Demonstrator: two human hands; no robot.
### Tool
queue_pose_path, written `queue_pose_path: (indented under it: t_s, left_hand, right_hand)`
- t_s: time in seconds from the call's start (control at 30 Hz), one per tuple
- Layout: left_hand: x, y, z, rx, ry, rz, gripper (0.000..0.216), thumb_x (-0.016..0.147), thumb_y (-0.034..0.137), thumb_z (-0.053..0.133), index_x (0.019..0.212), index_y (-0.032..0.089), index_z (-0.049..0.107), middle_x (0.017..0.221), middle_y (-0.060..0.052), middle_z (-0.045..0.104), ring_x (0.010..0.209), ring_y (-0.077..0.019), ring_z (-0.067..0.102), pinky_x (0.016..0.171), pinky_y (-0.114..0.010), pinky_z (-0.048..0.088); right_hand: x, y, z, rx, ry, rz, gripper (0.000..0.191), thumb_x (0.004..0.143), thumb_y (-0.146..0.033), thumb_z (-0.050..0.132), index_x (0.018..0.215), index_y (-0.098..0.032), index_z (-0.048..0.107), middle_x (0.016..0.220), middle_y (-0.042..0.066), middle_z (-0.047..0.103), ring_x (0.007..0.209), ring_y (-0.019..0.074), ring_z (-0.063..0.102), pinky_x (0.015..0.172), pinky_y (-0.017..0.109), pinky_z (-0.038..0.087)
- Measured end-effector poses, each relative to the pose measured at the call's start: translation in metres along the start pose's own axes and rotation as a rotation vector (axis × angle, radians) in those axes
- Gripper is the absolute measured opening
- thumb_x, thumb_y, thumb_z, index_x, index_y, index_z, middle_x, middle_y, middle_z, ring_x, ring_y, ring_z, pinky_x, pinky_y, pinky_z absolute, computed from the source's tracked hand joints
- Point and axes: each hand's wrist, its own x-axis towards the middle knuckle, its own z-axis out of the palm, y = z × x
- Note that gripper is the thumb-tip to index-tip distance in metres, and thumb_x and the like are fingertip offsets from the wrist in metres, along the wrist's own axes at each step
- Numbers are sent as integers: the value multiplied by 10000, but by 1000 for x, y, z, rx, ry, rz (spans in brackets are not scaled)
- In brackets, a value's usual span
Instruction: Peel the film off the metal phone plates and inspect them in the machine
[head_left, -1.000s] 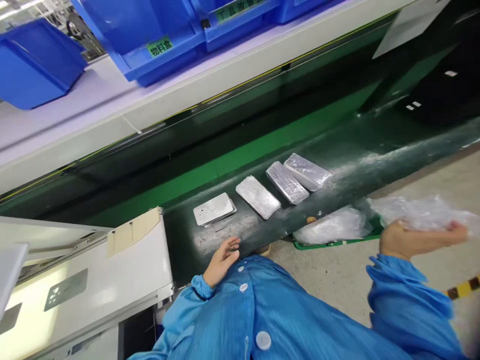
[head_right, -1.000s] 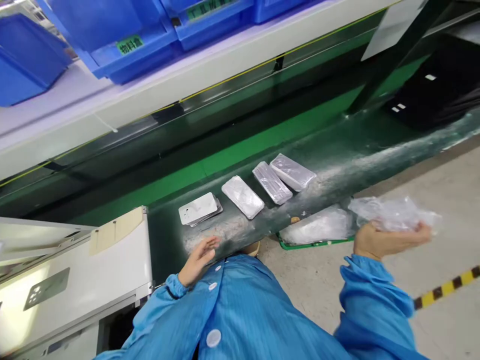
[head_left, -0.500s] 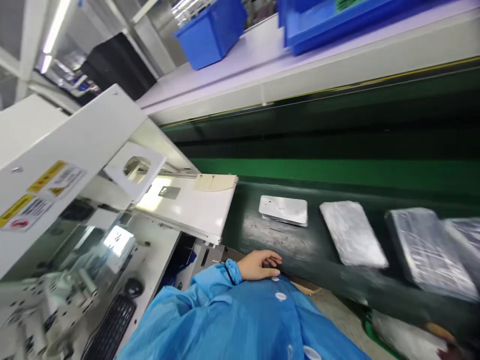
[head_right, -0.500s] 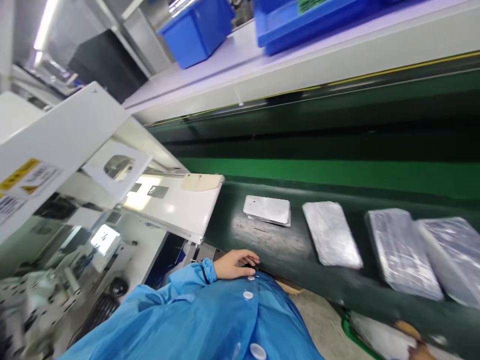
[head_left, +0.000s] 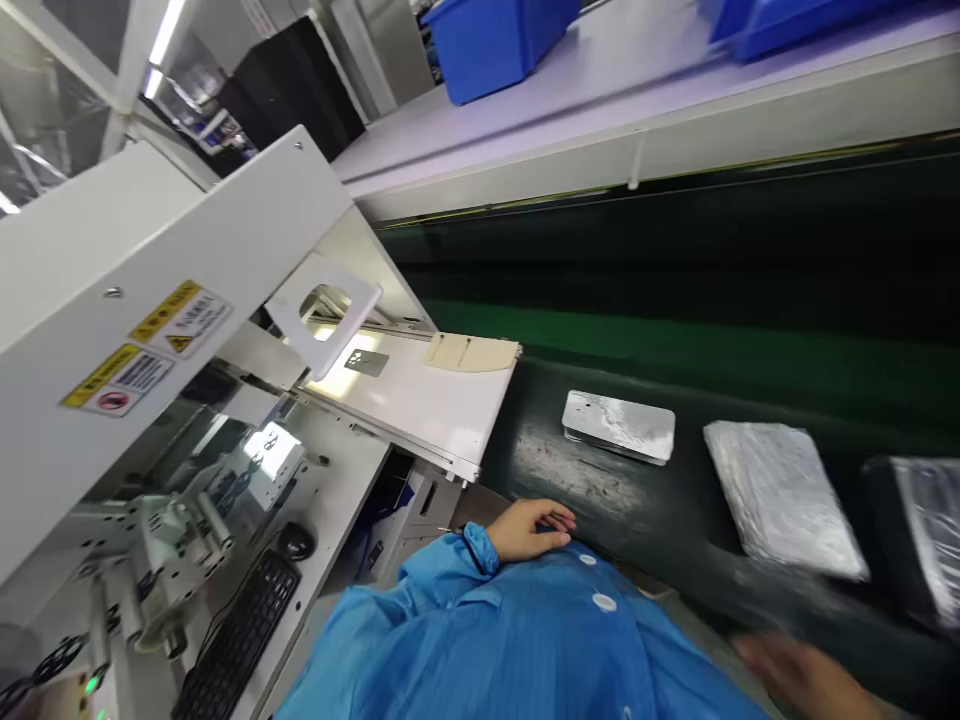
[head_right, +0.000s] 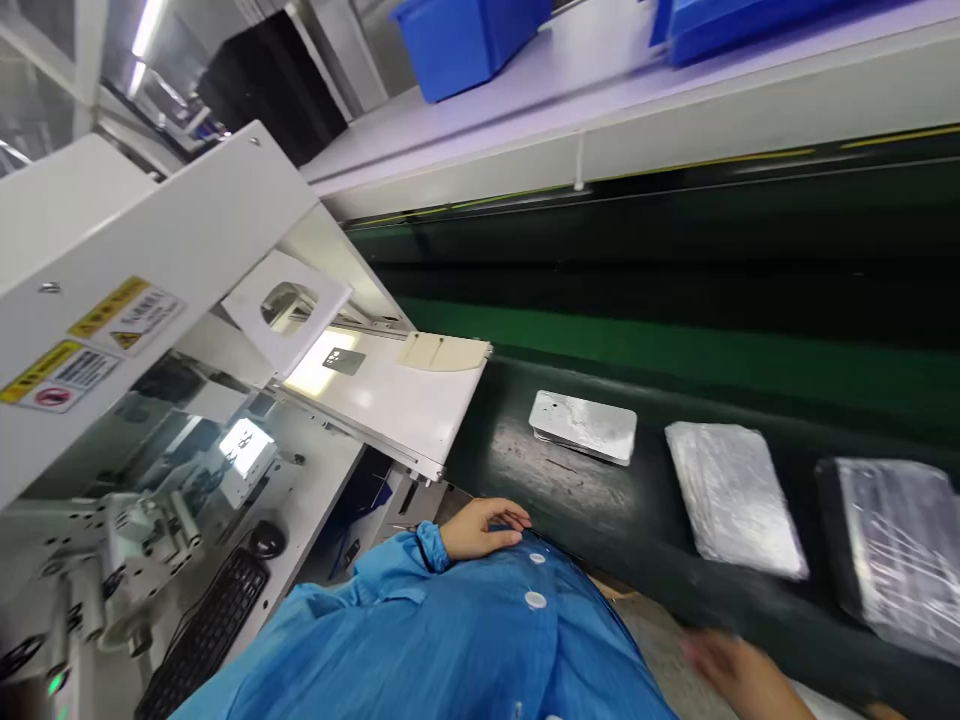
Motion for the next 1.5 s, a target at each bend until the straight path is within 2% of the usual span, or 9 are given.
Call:
queue_pose_path:
  t_s: [0.13,0.27,0.43,0.73,0.87,0.97,1.07,1.27,1.5]
  left_hand:
    - [-4,-6,-6,-26,9,81,350,805,296,624,1094,97,620,1069,-148,686,939,-184,659,901,-353,510]
    - [-10,-9,-14,-31,27,119,353,808,330,618,1077,101,628,1052,-141,693,941,-184,660,898,-344,510]
    - [-26,-20,-30,-102,96,99,409,804,412,621,1071,103,627,1045,-141,698,945,-183,662,905,-340,506]
    - [-45,-39,-54,-145,175,95,441,806,435,619,1078,89,621,1043,-154,700,947,-192,661,891,-358,506]
    - [-52,-41,-65,-132,195,109,408,816,405,611,1083,97,628,1044,-141,703,942,-185,660,890,-348,509]
    - [-60,-41,-74,-129,199,129,381,830,389,591,1078,103,636,1048,-133,703,961,-185,657,903,-339,506]
    - [-69,-43,-82,-148,217,176,401,836,410,577,1064,87,640,1028,-149,705,956,-204,663,896,-340,513]
    - [-86,-55,-97,-130,228,156,463,832,537,534,1020,130,648,1028,-130,709,971,-223,665,902,-344,510]
    - [-105,-75,-108,-174,337,48,531,800,645,496,1003,173,630,1032,-122,713,976,-240,667,881,-363,514]
  right_hand:
    - [39,-25,7,-139,-67,-118,360,890,-385,409,847,-218,724,812,114,736,744,255,698,678,372,584]
    - [112,-28,50,-441,-62,-266,408,874,-148,356,1196,-94,600,1262,179,606,1204,283,536,991,475,451]
    - [128,-4,77,-627,-157,-402,497,802,-10,333,1236,-40,572,1262,206,600,1210,277,534,962,463,472]
    - [131,12,67,-561,-237,-449,434,770,-23,371,1044,-100,699,1146,168,676,1093,257,612,926,438,502]
    - [141,11,55,-439,-102,-523,420,791,-71,353,1002,-142,708,1054,170,705,997,269,650,866,424,514]
    - [160,-31,51,-390,197,-508,281,860,-186,465,1007,-165,704,1024,163,713,946,282,670,795,386,514]
    - [186,-110,68,-302,451,-604,210,824,-189,595,1007,-198,698,930,72,748,806,211,699,664,302,512]
    - [231,-246,172,-229,-9,-681,370,882,-123,413,1140,-164,675,1147,107,688,1032,220,646,864,337,516]
    - [224,-261,262,-297,-306,-691,409,916,-182,364,1245,-100,594,1342,191,540,1269,329,465,1006,521,404]
